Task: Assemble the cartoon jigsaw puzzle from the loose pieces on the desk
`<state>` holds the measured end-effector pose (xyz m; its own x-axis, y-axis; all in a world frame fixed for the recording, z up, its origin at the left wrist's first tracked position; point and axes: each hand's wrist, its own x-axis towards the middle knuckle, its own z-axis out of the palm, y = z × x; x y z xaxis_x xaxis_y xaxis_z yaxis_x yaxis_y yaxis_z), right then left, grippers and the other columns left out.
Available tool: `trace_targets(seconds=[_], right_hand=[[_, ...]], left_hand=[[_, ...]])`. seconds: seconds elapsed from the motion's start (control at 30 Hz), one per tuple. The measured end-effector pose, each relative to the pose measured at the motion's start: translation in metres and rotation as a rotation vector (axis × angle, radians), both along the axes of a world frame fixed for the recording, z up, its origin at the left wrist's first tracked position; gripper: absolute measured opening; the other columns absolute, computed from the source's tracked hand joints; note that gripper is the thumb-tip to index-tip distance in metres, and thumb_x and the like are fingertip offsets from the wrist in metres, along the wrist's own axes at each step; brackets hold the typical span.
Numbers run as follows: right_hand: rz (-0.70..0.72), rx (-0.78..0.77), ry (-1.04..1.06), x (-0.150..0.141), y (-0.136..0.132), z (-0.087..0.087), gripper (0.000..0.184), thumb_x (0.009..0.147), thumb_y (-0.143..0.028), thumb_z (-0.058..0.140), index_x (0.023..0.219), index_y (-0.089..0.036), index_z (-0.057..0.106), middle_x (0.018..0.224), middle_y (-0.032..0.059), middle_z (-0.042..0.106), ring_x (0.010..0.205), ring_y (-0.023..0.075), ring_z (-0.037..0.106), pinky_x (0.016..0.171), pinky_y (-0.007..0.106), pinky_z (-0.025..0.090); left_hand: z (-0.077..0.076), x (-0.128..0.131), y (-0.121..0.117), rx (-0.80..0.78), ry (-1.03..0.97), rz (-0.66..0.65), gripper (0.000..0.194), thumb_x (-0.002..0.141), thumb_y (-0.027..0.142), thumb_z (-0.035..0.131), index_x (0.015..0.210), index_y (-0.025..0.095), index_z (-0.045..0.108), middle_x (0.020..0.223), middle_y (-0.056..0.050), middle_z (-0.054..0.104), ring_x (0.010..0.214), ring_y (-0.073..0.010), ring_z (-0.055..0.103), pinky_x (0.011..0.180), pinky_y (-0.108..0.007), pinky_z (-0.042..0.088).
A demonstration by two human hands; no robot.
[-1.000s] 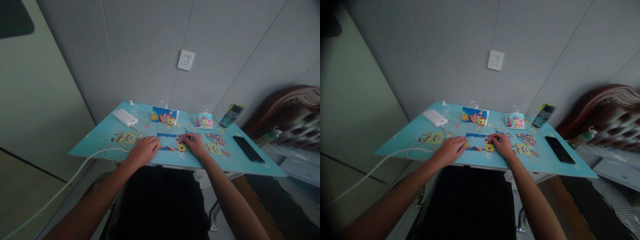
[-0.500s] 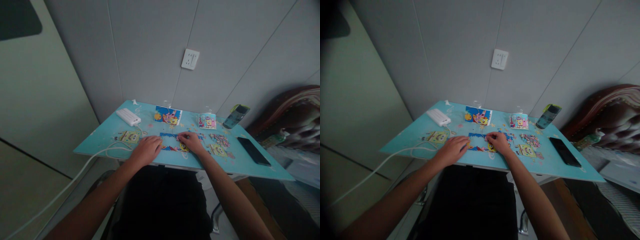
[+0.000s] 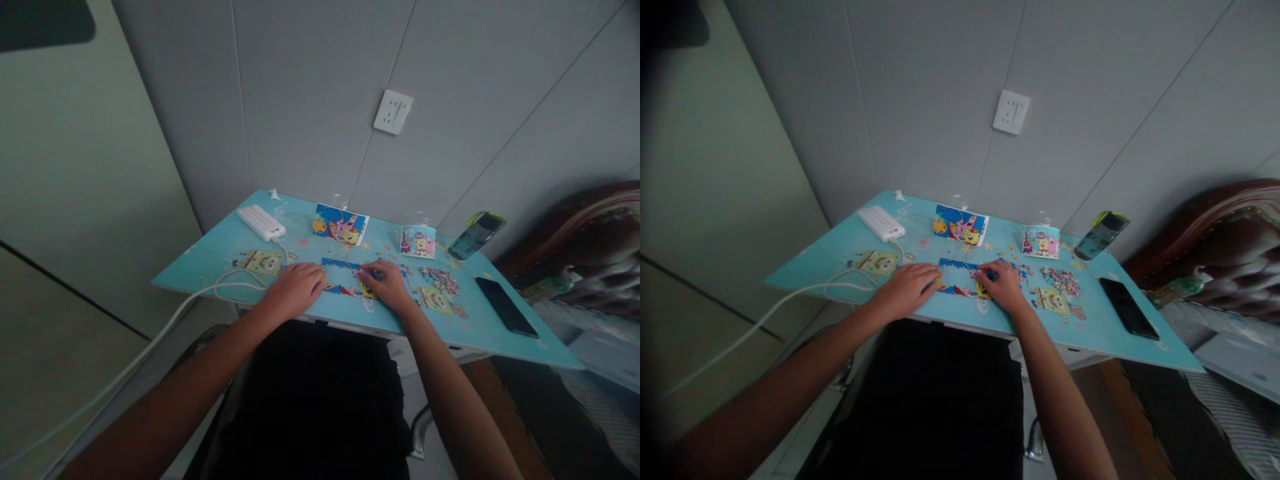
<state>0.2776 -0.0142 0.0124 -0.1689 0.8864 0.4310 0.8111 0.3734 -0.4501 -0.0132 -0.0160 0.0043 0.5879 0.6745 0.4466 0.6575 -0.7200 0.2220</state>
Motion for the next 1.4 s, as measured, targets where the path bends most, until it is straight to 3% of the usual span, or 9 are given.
trace_targets(seconds=[0.23,0.47,0.63,0.87,1.0,1.2,1.4], right_hand=[[0.027,-0.042,-0.062,-0.002,0.001,-0.002,0.023,0.089,-0.044,0.071,0.103,-0.027,0.080,0.103,0.0080,0.072,0.099,0.0264,0.064,0.093,0.042,0.046],[0.023,-0.051,0.037,-0.003,-0.001,0.000,0.020,0.086,-0.040,0.074,0.100,-0.026,0.078,0.103,0.0067,0.073,0.099,0.0254,0.064,0.094,0.041,0.046],[-0.019,-0.071,0.198,0.001,0.002,-0.002,0.027,0.091,-0.044,0.065,0.100,-0.020,0.074,0.087,0.0056,0.074,0.079,0.0209,0.066,0.077,0.035,0.052],[-0.073,-0.087,0.325,0.008,0.001,0.004,0.048,0.095,-0.044,0.054,0.131,-0.017,0.068,0.093,0.0050,0.075,0.078,0.0195,0.065,0.076,0.035,0.053],[-0.087,-0.101,0.339,0.006,-0.003,0.007,0.045,0.093,-0.043,0.057,0.125,-0.017,0.072,0.105,0.0074,0.077,0.089,0.0228,0.068,0.082,0.038,0.055],[-0.071,-0.131,0.313,0.001,-0.003,0.002,0.041,0.092,-0.045,0.063,0.120,-0.019,0.075,0.095,0.0071,0.080,0.082,0.0239,0.073,0.076,0.037,0.059],[-0.086,-0.036,0.171,-0.001,-0.003,0.000,0.029,0.093,-0.044,0.065,0.107,-0.023,0.080,0.102,0.0083,0.079,0.091,0.0259,0.072,0.086,0.041,0.054]], left_hand=[[-0.001,0.000,0.000,0.003,-0.004,0.006,0.029,0.103,0.030,0.047,0.125,0.023,0.065,0.133,-0.006,0.066,0.126,-0.0251,0.058,0.109,-0.044,0.042],[-0.002,-0.001,0.001,0.018,0.009,0.000,0.030,0.103,0.030,0.047,0.126,0.022,0.065,0.134,-0.007,0.066,0.126,-0.0253,0.058,0.109,-0.045,0.042],[-0.004,-0.001,0.001,0.018,0.006,0.001,0.030,0.103,0.031,0.047,0.126,0.022,0.065,0.134,-0.007,0.066,0.126,-0.0250,0.058,0.109,-0.045,0.043],[-0.001,-0.001,0.000,0.014,0.001,0.000,0.028,0.103,0.031,0.047,0.122,0.023,0.066,0.135,-0.006,0.065,0.127,-0.0248,0.058,0.110,-0.045,0.042],[-0.001,-0.002,-0.001,0.010,0.004,-0.002,0.029,0.103,0.031,0.047,0.124,0.023,0.066,0.135,-0.007,0.065,0.127,-0.0247,0.058,0.110,-0.045,0.042],[-0.001,-0.002,-0.001,0.005,0.011,-0.003,0.030,0.104,0.031,0.045,0.124,0.022,0.065,0.135,-0.007,0.065,0.126,-0.0246,0.058,0.109,-0.045,0.043],[0.000,-0.002,-0.001,0.004,0.010,-0.001,0.030,0.103,0.031,0.046,0.124,0.023,0.065,0.135,-0.007,0.065,0.127,-0.0245,0.058,0.109,-0.045,0.042]])
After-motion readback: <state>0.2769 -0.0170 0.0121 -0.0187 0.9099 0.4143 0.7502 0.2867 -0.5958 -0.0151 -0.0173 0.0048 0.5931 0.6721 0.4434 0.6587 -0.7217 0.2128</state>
